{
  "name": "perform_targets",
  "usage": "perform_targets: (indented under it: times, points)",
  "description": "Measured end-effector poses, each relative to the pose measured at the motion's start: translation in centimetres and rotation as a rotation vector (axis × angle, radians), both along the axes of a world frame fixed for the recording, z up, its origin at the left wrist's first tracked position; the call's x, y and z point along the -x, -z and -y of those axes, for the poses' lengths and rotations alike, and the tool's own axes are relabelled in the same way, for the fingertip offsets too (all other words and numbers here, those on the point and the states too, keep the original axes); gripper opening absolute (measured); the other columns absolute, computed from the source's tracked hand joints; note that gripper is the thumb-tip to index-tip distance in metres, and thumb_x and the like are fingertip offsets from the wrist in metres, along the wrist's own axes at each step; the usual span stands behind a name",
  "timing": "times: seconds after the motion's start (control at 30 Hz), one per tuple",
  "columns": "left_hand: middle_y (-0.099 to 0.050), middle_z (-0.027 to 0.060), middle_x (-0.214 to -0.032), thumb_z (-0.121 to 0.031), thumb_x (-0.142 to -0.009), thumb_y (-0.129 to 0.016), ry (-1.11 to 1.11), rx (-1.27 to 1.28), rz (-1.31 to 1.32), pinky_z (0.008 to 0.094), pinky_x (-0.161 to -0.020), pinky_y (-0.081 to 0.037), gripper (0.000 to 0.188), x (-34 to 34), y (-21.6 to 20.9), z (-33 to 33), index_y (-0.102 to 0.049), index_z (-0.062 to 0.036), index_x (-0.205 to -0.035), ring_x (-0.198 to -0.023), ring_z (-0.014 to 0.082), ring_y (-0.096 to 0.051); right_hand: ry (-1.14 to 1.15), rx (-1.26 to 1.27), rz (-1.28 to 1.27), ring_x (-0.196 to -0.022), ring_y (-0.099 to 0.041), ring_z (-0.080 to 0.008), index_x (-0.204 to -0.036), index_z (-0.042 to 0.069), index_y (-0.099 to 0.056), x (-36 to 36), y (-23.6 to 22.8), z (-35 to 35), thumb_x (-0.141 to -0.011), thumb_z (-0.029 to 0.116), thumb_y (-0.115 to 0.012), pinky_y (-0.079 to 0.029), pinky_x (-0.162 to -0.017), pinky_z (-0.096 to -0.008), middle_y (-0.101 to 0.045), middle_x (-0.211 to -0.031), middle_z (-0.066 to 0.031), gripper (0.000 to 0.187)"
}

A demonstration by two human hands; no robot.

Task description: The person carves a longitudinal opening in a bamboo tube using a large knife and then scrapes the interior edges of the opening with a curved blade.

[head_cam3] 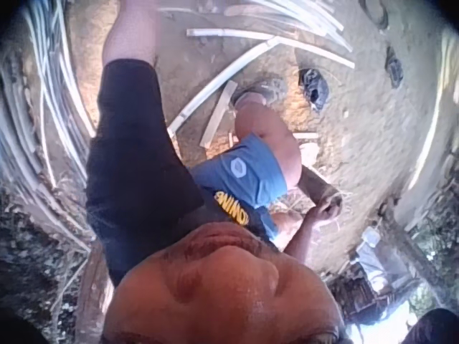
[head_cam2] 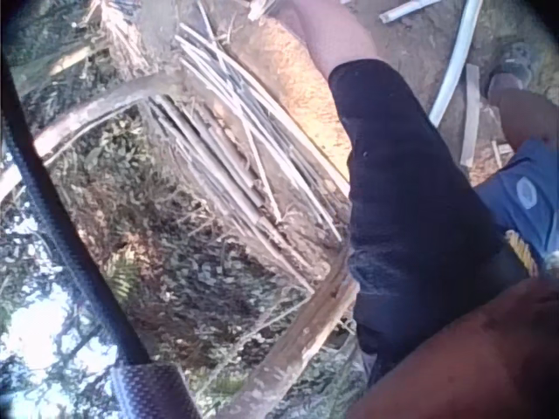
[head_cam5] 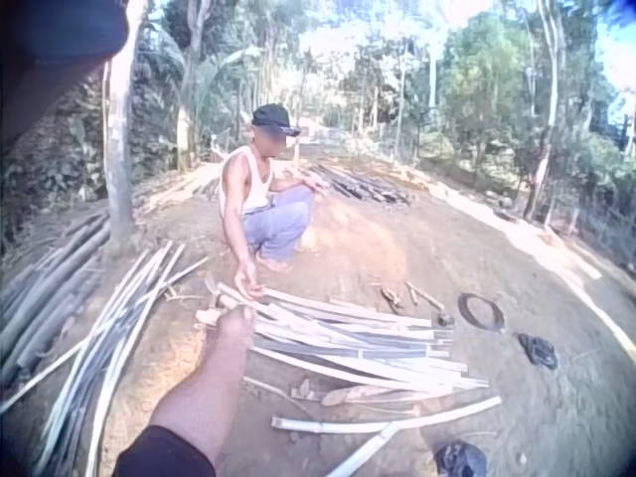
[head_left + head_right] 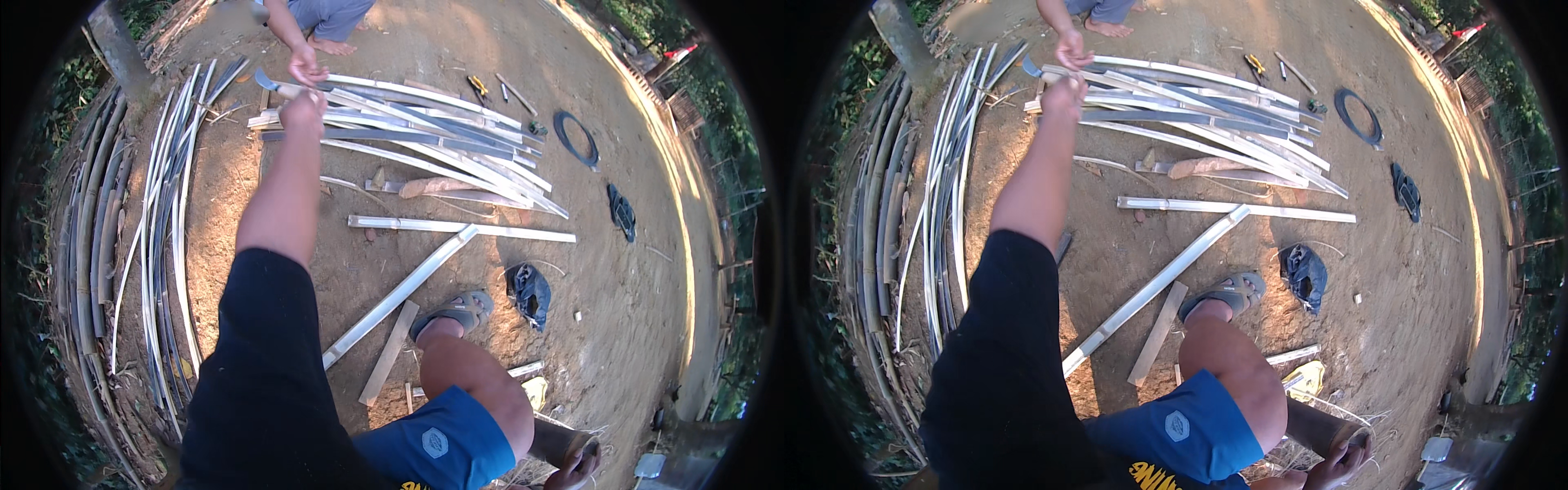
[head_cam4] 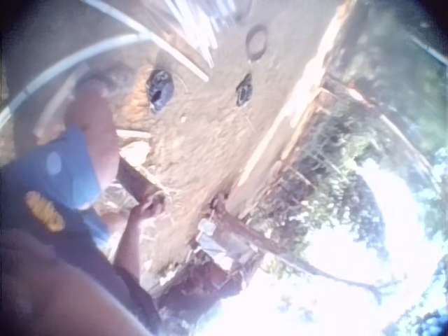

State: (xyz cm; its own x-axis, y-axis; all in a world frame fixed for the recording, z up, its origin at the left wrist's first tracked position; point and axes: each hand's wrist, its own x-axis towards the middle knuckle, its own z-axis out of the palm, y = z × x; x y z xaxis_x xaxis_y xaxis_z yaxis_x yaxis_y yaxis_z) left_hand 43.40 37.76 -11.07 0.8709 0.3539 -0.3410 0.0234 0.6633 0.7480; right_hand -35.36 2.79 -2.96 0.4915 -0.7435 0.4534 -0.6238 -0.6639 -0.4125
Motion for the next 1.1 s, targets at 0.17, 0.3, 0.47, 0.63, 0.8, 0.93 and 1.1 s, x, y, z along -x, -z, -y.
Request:
perform_targets:
  times: [0.17,0.3,0.47,0.63,0.8,0.93,1.1]
  points:
    - [-0.066,0.0102,-0.096,-0.009,-0.099,-0.061,0.422,-0.193,0.415,0.0291,-0.079,-0.055,0.016,16.2,-0.2,6.7,-0.054,0.0005,-0.109,-0.088,0.0165,-0.065,-0.02,0.073,-0.015,-0.122,-0.052,-0.0431,-0.087,-0.005,-0.06,0.4,-1.8,-2.8,-0.097,0.049,-0.062,-0.044,-0.099,-0.0562,-0.058,-0.123,-0.0334,0.056]
    - [-0.067,0.009,-0.103,-0.018,-0.095,-0.07,0.824,-0.142,0.621,0.0334,-0.086,-0.054,0.031,29.9,-5.5,10.0,-0.056,0.001,-0.116,-0.091,0.0156,-0.066,-0.021,0.079,-0.035,-0.127,-0.048,-0.0446,-0.071,0.001,-0.049,-0.3,-2.1,-5.4,-0.098,0.036,-0.06,-0.038,-0.102,-0.0574,-0.062,-0.097,-0.0248,0.045]
    - [-0.069,0.0132,-0.112,-0.013,-0.097,-0.067,1.217,-0.02,0.685,0.0381,-0.099,-0.054,0.035,41.0,-11.6,11.6,-0.053,0.0019,-0.126,-0.109,0.0218,-0.068,-0.018,0.102,-0.03,-0.123,-0.052,-0.0442,-0.071,0.001,-0.053,0.1,-2.9,-6.6,-0.083,0.018,-0.07,-0.04,-0.105,-0.0543,-0.061,-0.088,-0.02,0.027]
    - [-0.069,0.0151,-0.111,-0.012,-0.099,-0.065,1.44,0.074,0.86,0.0399,-0.097,-0.054,0.034,47.2,-14.3,12.6,-0.053,0.0,-0.129,-0.107,0.023,-0.067,0.032,0.12,0.045,-0.124,-0.053,-0.0427,-0.073,0.004,-0.059,2.1,-2.8,-8.3,-0.077,0.018,-0.075,-0.039,-0.107,-0.0527,-0.064,-0.093,-0.0205,0.022]
    - [-0.068,0.0153,-0.11,-0.011,-0.099,-0.064,1.565,0.122,0.915,0.0395,-0.096,-0.052,0.032,51.7,-16.3,12.4,-0.054,-0.0004,-0.127,-0.105,0.0226,-0.066,0.058,0.194,0.098,-0.124,-0.054,-0.0419,-0.073,0.005,-0.06,4.8,-2.1,-10.3,-0.075,0.018,-0.077,-0.039,-0.107,-0.0522,-0.065,-0.093,-0.02,0.022]
    - [-0.068,0.0155,-0.11,-0.01,-0.098,-0.065,1.636,0.141,0.911,0.0399,-0.097,-0.051,0.032,54.1,-17.3,11.4,-0.054,-0.0007,-0.127,-0.105,0.0228,-0.066,0.03,0.178,0.142,-0.123,-0.055,-0.0411,-0.073,0.007,-0.06,6.5,-1.3,-12.0,-0.074,0.019,-0.078,-0.039,-0.107,-0.0517,-0.064,-0.091,-0.0176,0.022]
    - [-0.068,0.0154,-0.11,-0.009,-0.098,-0.064,1.702,0.172,0.945,0.0391,-0.096,-0.052,0.03,56.6,-17.5,11.2,-0.055,0.0,-0.125,-0.106,0.0226,-0.066,0.041,0.184,0.17,-0.122,-0.056,-0.041,-0.073,0.007,-0.061,7.5,-1.1,-13.7,-0.073,0.019,-0.079,-0.04,-0.106,-0.0511,-0.065,-0.087,-0.0147,0.022]
